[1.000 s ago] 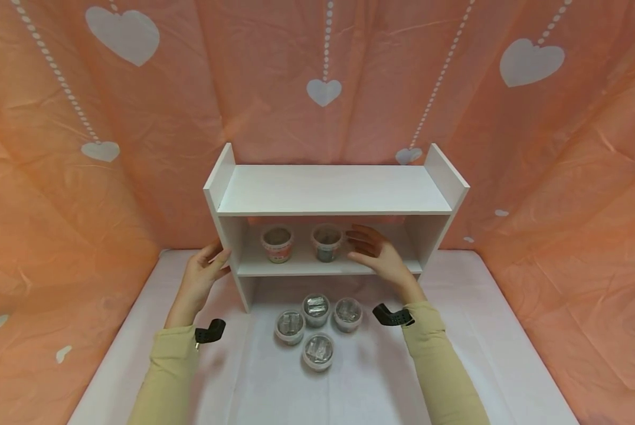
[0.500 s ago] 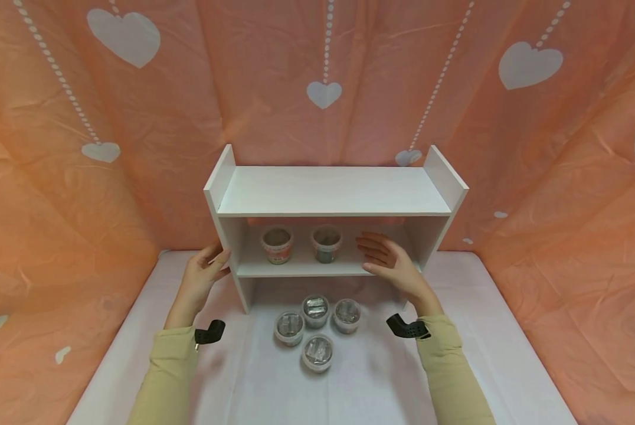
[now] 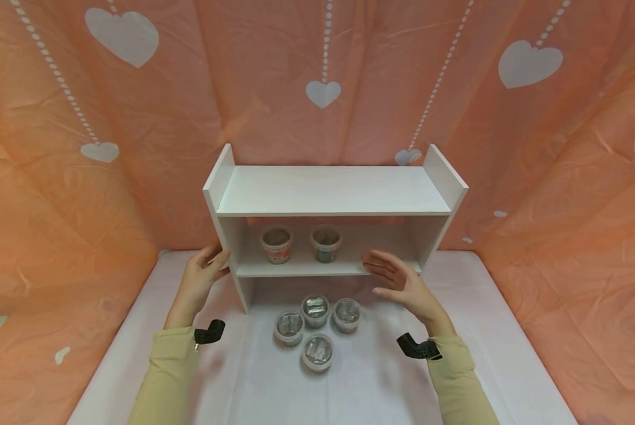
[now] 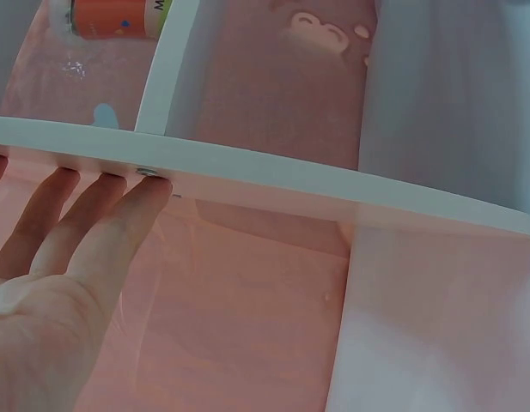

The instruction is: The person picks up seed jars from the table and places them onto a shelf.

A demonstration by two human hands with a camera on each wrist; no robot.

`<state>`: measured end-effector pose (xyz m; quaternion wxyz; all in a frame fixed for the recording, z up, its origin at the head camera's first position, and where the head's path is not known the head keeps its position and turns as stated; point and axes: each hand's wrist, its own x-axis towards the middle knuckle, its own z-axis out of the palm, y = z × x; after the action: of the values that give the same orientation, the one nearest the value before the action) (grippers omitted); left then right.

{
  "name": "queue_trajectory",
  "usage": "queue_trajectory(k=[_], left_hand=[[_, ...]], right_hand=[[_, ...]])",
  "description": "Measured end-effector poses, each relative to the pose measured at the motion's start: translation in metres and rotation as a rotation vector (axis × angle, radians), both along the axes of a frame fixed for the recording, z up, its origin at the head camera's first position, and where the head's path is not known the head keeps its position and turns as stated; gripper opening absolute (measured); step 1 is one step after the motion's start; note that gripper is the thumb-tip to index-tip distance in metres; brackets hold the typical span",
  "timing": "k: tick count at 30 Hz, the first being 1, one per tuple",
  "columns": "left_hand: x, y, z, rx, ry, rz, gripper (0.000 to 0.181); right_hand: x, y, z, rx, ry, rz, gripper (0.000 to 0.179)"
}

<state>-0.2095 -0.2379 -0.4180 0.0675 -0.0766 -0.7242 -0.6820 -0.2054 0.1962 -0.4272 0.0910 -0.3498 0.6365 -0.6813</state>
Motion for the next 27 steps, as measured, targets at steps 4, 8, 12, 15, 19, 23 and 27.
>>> queue_trajectory(k=[4, 8, 12, 15, 19, 23, 27], left_hand=[[0.000, 0.000, 0.000, 0.005, 0.000, 0.001, 0.059], [0.000, -0.001, 0.000, 0.005, 0.000, 0.000, 0.058], [0.000, 0.000, 0.000, 0.011, 0.000, -0.004, 0.057], [0.001, 0.001, 0.001, 0.009, -0.001, -0.004, 0.057], [0.002, 0.002, 0.002, 0.006, -0.014, -0.002, 0.058], [0.002, 0.001, 0.002, -0.001, -0.009, 0.001, 0.059], [0.002, 0.001, 0.001, -0.006, -0.005, 0.004, 0.059]], right_hand=[[0.007, 0.005, -0.012, 0.018, -0.002, 0.007, 0.071], [0.013, 0.010, -0.027, 0.032, -0.003, 0.008, 0.071], [0.017, 0.013, -0.044, 0.035, -0.014, 0.018, 0.070], [0.017, 0.014, -0.055, 0.035, -0.037, 0.019, 0.071], [0.014, 0.016, -0.068, 0.029, -0.066, 0.008, 0.072], [0.009, 0.016, -0.082, 0.012, -0.059, -0.004, 0.073], [0.004, 0.013, -0.093, 0.024, -0.067, -0.026, 0.073]])
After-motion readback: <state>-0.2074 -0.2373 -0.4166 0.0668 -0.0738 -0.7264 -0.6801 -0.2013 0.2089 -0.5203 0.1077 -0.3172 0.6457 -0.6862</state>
